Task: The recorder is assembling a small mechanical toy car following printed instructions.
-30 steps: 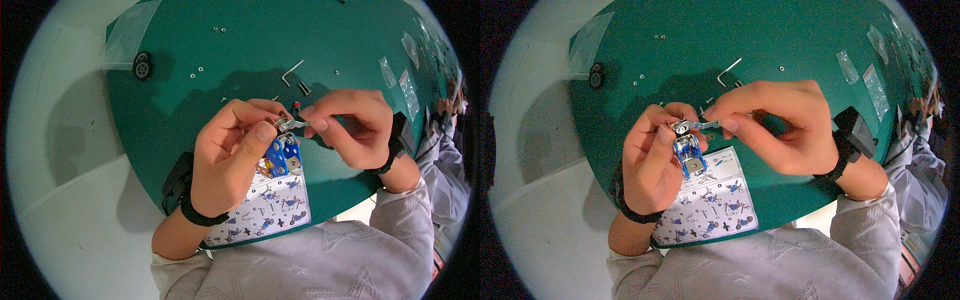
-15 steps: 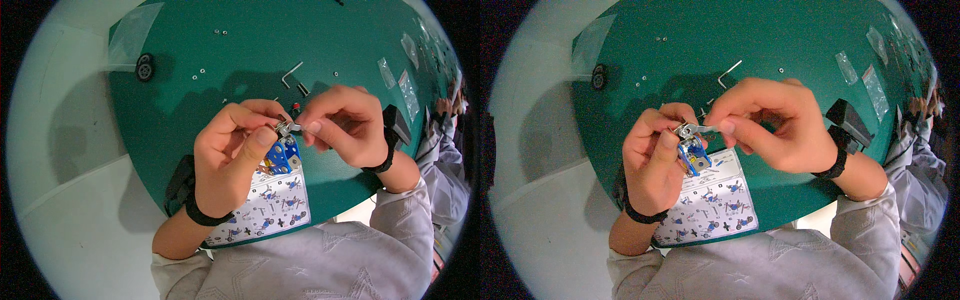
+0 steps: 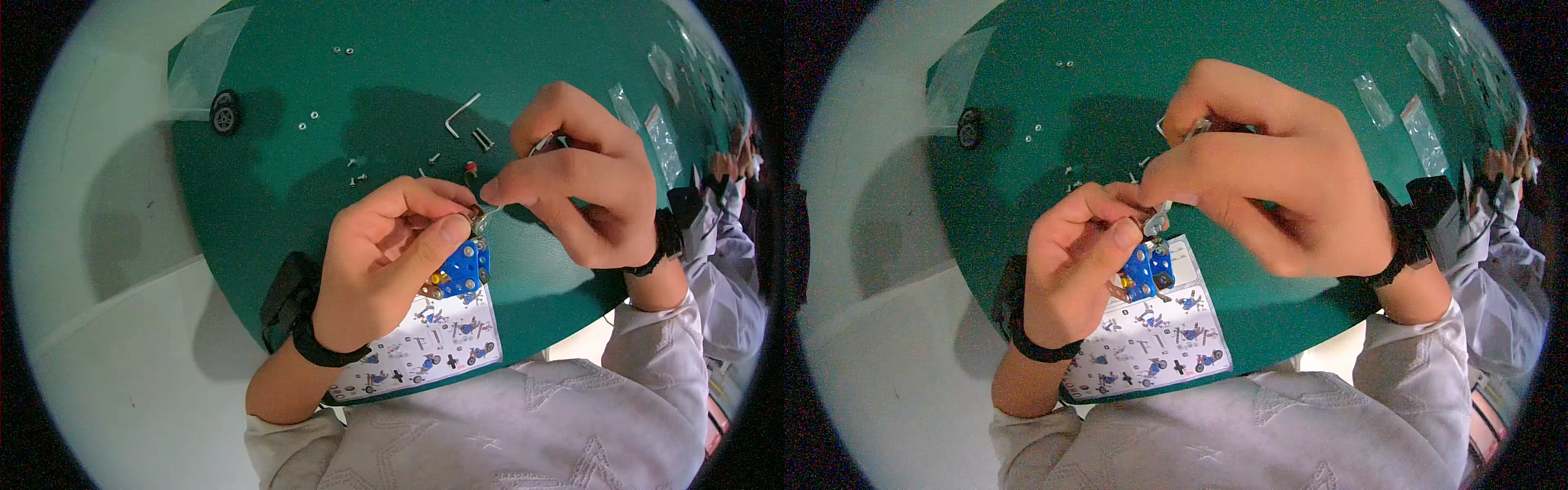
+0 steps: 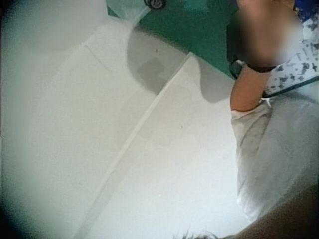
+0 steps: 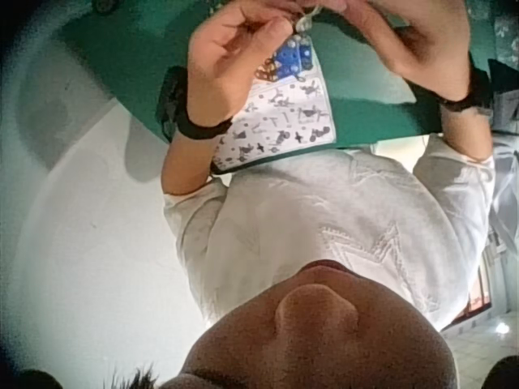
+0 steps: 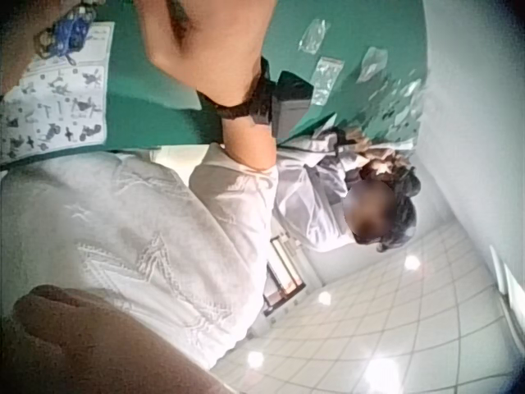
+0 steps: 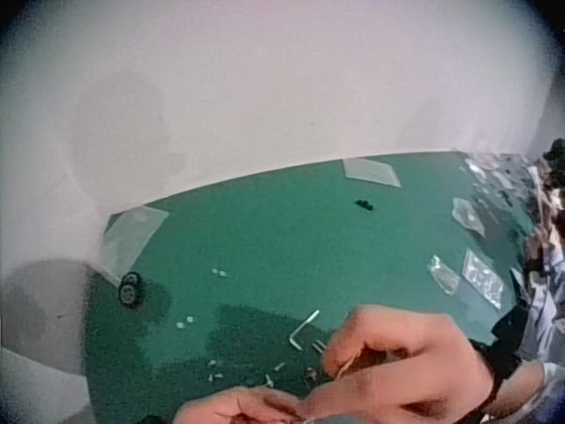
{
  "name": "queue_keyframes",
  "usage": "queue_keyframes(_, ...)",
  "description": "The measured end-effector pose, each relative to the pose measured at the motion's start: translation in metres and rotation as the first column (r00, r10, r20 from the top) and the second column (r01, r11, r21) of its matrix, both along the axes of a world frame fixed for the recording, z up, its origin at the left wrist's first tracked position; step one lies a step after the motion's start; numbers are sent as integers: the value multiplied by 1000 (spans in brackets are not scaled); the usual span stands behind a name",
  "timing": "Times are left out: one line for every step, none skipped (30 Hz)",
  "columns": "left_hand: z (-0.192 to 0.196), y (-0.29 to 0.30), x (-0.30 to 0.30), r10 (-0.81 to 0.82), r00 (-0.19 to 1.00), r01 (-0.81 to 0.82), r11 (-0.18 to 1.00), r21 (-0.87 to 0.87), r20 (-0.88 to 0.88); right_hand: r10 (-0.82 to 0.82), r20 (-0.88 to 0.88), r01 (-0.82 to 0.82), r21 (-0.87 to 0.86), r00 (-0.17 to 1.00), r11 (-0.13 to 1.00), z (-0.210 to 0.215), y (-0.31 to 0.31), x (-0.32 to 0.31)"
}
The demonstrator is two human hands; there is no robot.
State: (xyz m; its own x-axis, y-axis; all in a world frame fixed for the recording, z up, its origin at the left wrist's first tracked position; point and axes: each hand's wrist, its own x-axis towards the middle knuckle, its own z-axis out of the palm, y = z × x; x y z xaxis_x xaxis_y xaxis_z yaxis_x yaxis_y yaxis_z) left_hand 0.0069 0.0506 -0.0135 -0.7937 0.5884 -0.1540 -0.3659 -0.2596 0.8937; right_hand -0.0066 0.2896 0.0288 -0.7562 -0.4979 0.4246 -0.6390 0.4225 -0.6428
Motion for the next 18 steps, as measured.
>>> queue_keyframes(0, 1, 0, -10, 1000, 10, 1000, -1, 8, 11, -49, -11, 3, 999, 1000, 0, 1, 1)
queue_keyframes(-1, 2, 1, -20, 1000, 20, 1000, -2, 15, 7, -47, -7, 5, 999, 1000, 0, 2, 1)
queue_keyframes(-2, 1, 0, -21, 1000, 21, 1000, -4, 15, 25, -8, -25, -51, 1000, 998, -3, 3, -1)
queue_keyframes(-4, -2, 0, -9, 999, 6, 999, 39, 53, 45, 29, -42, -108, 999, 993, -6, 4, -1)
queue_keyframes(-5, -3, -1, 3, 996, -11, 997, 81, 92, 46, 29, -42, -110, 999, 993, -10, 2, 2)
queue_keyframes(-7, -3, -2, 5, 996, -12, 997, 79, 90, -9, 301, 115, -336, 953, 935, -15, -3, 9)
queue_keyframes(-8, -3, -3, 14, 996, -27, 989, 147, 93, 11, 555, 316, -489, 832, 813, -18, -5, 12)
queue_keyframes(-9, -3, -3, 23, 995, -43, 976, 214, 96, 14, 554, 313, -491, 833, 813, -19, -5, 13)
queue_keyframes(-6, -1, -3, 49, 992, -72, 975, 211, 112, 44, 576, 305, -495, 816, 814, -20, -2, 12)
queue_keyframes(-6, -1, -3, 54, 992, -77, 975, 209, 111, 75, 597, 296, -498, 799, 815, -21, -1, 11)
queue_keyframes(-7, -2, -3, 50, 994, -69, 974, 216, 93, 80, 596, 291, -500, 799, 816, -24, -2, 12)
queue_keyframes(-7, -2, -3, 41, 996, -57, 973, 224, 75, 108, 617, 293, -511, 780, 808, -26, -3, 15)
queue_keyframes(-7, -2, -4, 42, 996, -57, 973, 224, 74, 136, 636, 295, -522, 759, 800, -28, -4, 18)
queue_keyframes(-6, -2, -4, 49, 996, -65, 969, 237, 71, 136, 636, 295, -523, 760, 800, -29, -5, 20)
queue_keyframes(-6, -2, -5, 59, 996, -74, 966, 249, 68, 152, 626, 279, -535, 765, 797, -29, -7, 21)
queue_keyframes(-7, -3, -4, 61, 996, -76, 966, 248, 68, 168, 616, 264, -547, 770, 795, -30, -8, 21)
queue_keyframes(-8, -4, -4, 70, 996, -78, 973, 216, 48, 148, 560, 214, -528, 815, 822, -32, -8, 21)
queue_keyframes(-8, -5, -4, 79, 996, -83, 980, 183, 28, 150, 560, 212, -528, 815, 822, -32, -8, 20)
